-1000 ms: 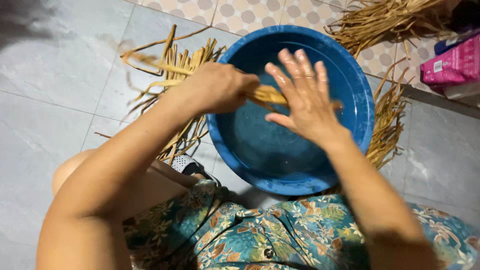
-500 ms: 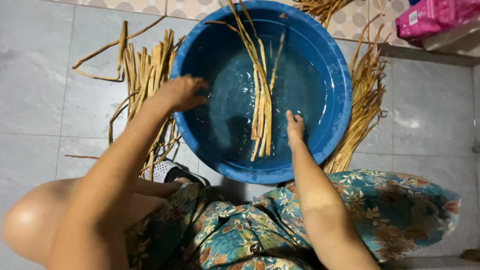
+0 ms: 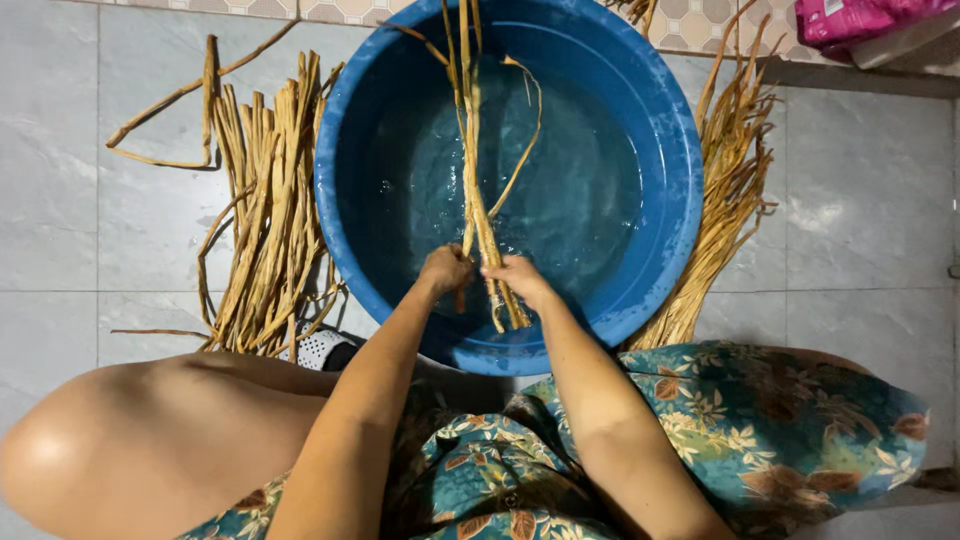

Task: The person sits on the floor and repeatedly submerges bundles of dried sticks into a blue basin of water, then removes them and places them on the floor. The process is repeated multiple times with different bundles.

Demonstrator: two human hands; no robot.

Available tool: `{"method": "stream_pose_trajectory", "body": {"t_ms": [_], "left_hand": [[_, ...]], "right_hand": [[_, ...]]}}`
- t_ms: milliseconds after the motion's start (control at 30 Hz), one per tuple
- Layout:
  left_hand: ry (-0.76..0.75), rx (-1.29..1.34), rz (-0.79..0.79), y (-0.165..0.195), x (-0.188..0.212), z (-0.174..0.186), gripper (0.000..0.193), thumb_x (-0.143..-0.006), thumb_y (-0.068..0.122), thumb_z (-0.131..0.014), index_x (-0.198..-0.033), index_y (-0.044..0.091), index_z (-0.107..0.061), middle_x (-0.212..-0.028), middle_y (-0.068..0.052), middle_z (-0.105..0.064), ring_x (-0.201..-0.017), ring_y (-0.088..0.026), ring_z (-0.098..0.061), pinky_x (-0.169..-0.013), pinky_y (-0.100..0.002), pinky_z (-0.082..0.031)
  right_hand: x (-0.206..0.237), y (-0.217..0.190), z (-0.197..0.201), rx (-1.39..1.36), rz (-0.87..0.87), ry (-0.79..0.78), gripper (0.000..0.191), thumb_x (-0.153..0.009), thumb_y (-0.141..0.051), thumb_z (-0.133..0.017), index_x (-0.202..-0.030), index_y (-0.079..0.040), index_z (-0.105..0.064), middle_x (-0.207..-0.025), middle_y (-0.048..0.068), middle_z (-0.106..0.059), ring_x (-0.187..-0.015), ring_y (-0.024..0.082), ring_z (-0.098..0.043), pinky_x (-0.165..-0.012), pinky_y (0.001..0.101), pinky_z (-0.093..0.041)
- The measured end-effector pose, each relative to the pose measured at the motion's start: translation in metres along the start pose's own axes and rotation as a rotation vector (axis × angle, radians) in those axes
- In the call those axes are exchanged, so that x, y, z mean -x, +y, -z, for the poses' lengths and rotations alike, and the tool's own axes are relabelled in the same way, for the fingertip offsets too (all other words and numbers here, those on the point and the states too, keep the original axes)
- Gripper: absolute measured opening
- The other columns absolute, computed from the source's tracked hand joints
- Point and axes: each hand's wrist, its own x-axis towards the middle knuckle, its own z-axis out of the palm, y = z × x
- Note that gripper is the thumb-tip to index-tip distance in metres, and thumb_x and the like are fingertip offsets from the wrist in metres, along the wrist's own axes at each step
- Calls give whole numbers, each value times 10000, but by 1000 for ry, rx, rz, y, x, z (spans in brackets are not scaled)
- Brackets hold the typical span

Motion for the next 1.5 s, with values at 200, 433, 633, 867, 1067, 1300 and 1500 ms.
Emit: {"method": "stream_pose_trajectory", "body": {"t_ms": [200, 433, 633, 867, 1067, 1300, 1500], "left_hand": [[-81, 404, 38, -1, -6, -11, 359, -928, 219, -684, -1213, 7, -633, -1050, -275, -691, -1004, -432, -684, -846, -493, -561], [-264, -775, -615, -6, -13, -16, 436, -717, 264, -884, -1081, 96, -713, -1066, -160, -664, -957, -350, -678, -799, -423, -587], [-394, 768, 32, 4, 5, -5, 378, -893, 274, -777, -1180, 45, -689, -1005, -126, -748, -836, -229, -704, -738, -404, -560], [-112, 278, -44, -3, 0, -6, 343, -875, 306, -774, -1114, 62, -739, -958, -107, -756, -848, -204, -714, -788, -361, -567], [-357, 388, -49, -8, -2, -17, 396, -974, 393, -685, -1117, 25, -712, -985, -119, -764, -865, -236, -706, -801, -419, -565], [-401, 768, -8, 3, 5, -20, 342, -976, 276, -642, -1252, 78, -607, -947, -104, -733, -789, -233, -717, -628, -379, -616], [-154, 869, 6, 20, 29, -9, 281, -1030, 300, -597, -1263, 143, -601, -875, -112, -685, -692, -243, -613, -538, -346, -488]], "right_hand": [[-8, 13, -5, -241, 107, 423, 174, -991, -158, -667, -1070, -3, -678, -767, 35, -649, -637, 151, -560, -559, 299, -460], [-4, 14, -5, -179, -54, 34, 244, -982, -257, -690, -1112, -54, -730, -831, 21, -706, -662, 134, -626, -566, 300, -511], [7, 11, -4, -90, -156, -11, 266, -948, -223, -694, -1167, -72, -691, -975, 60, -758, -822, 145, -727, -637, 328, -531], [4, 7, -1, -44, 27, 94, 135, -914, -147, -727, -1036, -96, -753, -873, 5, -774, -787, 126, -716, -631, 304, -541], [6, 17, 2, 103, -101, 309, 93, -958, -107, -662, -955, -44, -730, -777, 96, -694, -666, 217, -647, -550, 369, -518], [19, -6, -7, -414, -150, -350, 230, -913, 39, -598, -1094, -88, -662, -988, 14, -702, -868, 143, -730, -769, 373, -649], [18, -35, 4, -167, 98, 318, 210, -1027, -272, -625, -1085, -95, -722, -892, 54, -696, -696, 150, -548, -605, 341, -446]]}}
